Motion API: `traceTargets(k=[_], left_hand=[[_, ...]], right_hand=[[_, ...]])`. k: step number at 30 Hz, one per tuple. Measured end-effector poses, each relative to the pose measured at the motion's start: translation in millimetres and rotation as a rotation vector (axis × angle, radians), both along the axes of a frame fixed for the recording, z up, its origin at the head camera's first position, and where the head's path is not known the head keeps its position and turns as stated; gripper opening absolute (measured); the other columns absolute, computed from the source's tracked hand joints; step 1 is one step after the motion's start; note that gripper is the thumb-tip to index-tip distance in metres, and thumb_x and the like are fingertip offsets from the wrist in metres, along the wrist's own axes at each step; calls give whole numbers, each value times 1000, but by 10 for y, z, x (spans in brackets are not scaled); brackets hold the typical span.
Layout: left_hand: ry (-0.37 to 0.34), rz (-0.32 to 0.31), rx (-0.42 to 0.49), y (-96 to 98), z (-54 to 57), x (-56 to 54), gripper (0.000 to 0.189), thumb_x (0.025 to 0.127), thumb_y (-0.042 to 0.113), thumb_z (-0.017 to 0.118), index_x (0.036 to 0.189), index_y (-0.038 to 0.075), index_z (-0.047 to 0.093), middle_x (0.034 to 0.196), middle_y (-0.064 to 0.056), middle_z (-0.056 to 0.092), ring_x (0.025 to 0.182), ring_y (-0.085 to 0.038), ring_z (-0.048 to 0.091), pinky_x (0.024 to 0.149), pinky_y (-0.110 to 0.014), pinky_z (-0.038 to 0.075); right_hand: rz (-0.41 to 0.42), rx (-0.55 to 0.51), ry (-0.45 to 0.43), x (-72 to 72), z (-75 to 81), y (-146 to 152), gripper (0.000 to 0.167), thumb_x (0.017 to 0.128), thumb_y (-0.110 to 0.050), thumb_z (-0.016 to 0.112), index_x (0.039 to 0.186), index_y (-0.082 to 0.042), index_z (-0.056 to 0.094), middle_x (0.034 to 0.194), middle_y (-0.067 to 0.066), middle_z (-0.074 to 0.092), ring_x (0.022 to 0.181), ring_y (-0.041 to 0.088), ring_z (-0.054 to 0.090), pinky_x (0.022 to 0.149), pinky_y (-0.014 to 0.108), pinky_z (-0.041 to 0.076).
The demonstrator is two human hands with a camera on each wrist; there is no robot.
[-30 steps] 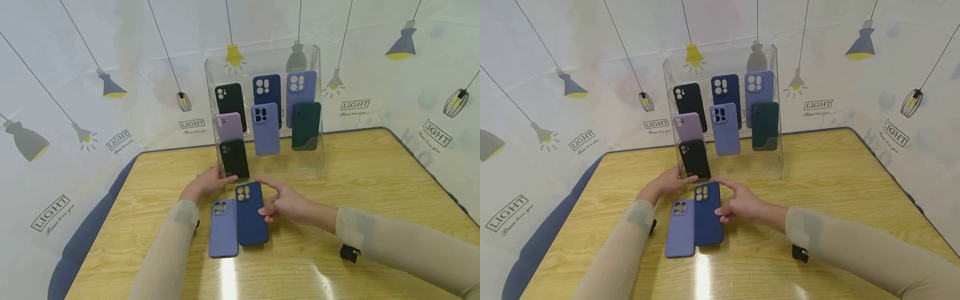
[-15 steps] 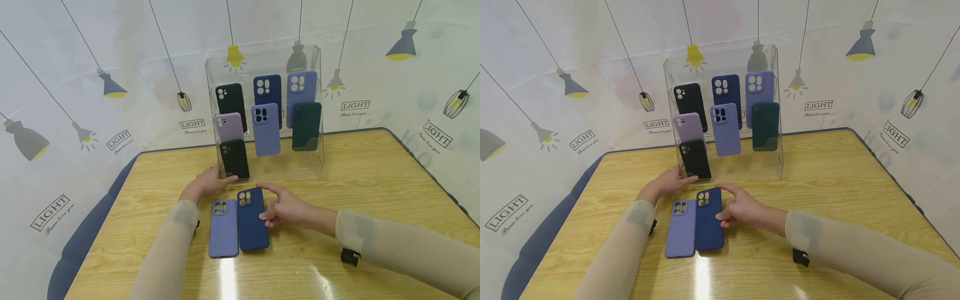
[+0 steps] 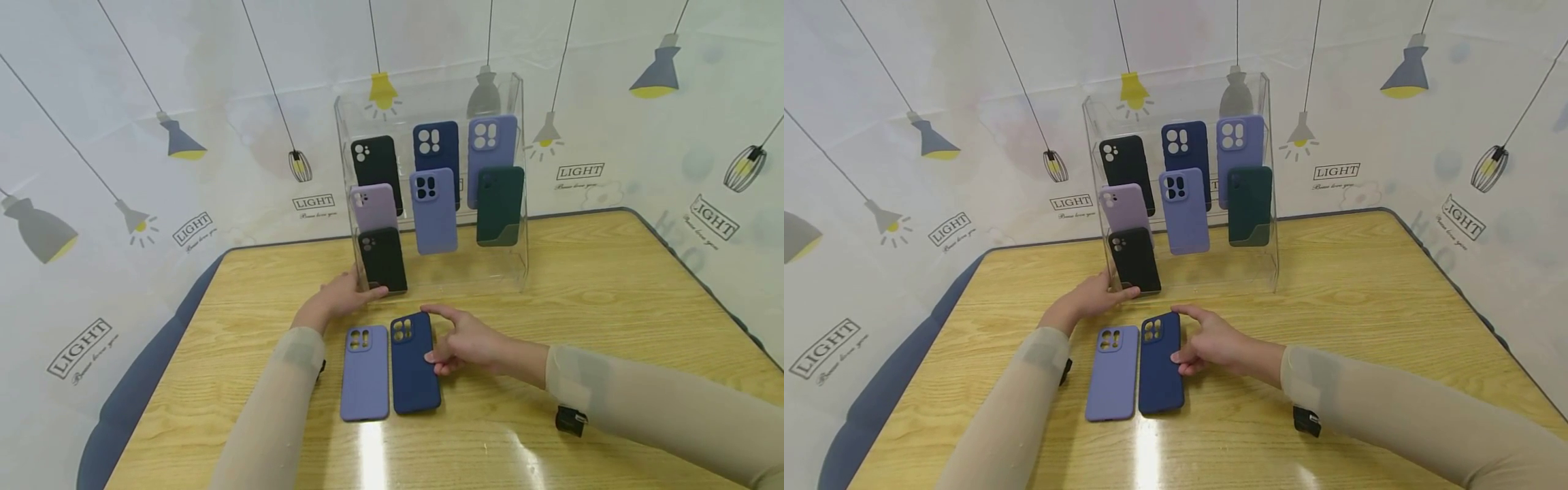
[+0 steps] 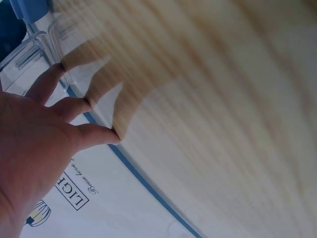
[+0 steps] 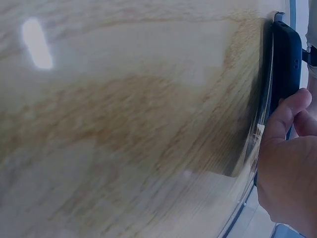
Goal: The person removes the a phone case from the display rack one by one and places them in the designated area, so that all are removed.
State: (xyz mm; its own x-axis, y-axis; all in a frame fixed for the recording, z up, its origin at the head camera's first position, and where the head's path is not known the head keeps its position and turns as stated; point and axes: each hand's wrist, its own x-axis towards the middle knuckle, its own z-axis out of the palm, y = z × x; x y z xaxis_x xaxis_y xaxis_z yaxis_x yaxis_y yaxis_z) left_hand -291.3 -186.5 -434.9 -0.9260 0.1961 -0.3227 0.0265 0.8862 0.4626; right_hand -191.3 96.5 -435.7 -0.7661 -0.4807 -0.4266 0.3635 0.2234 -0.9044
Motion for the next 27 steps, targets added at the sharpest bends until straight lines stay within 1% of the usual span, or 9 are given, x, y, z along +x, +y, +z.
traceTargets(k=[9, 15, 18, 27], left_hand=[[4, 1, 5, -13, -28, -12, 125, 89, 88, 55, 173, 9, 5, 176, -21, 27, 166, -40, 22, 132, -71, 9], [9, 1, 4, -17, -35, -24, 125, 89, 89, 54, 173, 10, 4, 175, -21, 27, 166, -39, 21, 132, -71, 8], [10, 1, 4, -23, -36, -29, 126, 88, 89, 54, 173, 10, 4, 175, -21, 27, 166, -39, 22, 132, -71, 8], [14, -9, 8, -23, -49, -38, 126, 88, 90, 53, 173, 11, 3, 175, -21, 28, 165, -39, 22, 131, -72, 8]], right_hand=[[5, -6, -18, -8, -42, -23, 99, 91, 7, 75, 170, -23, 23, 76, 12, 72, 60, 15, 68, 59, 25, 61], [14, 5, -17, -7, -55, -18, 101, 91, 4, 76, 171, -17, 17, 72, 10, 72, 58, 14, 68, 58, 26, 61], [13, 25, -7, -11, -77, -14, 101, 90, 4, 77, 169, -14, 18, 71, 10, 72, 57, 14, 68, 57, 26, 61], [11, 67, 16, -11, -143, -15, 99, 89, 4, 79, 168, -12, 21, 71, 12, 73, 55, 14, 69, 56, 28, 62]])
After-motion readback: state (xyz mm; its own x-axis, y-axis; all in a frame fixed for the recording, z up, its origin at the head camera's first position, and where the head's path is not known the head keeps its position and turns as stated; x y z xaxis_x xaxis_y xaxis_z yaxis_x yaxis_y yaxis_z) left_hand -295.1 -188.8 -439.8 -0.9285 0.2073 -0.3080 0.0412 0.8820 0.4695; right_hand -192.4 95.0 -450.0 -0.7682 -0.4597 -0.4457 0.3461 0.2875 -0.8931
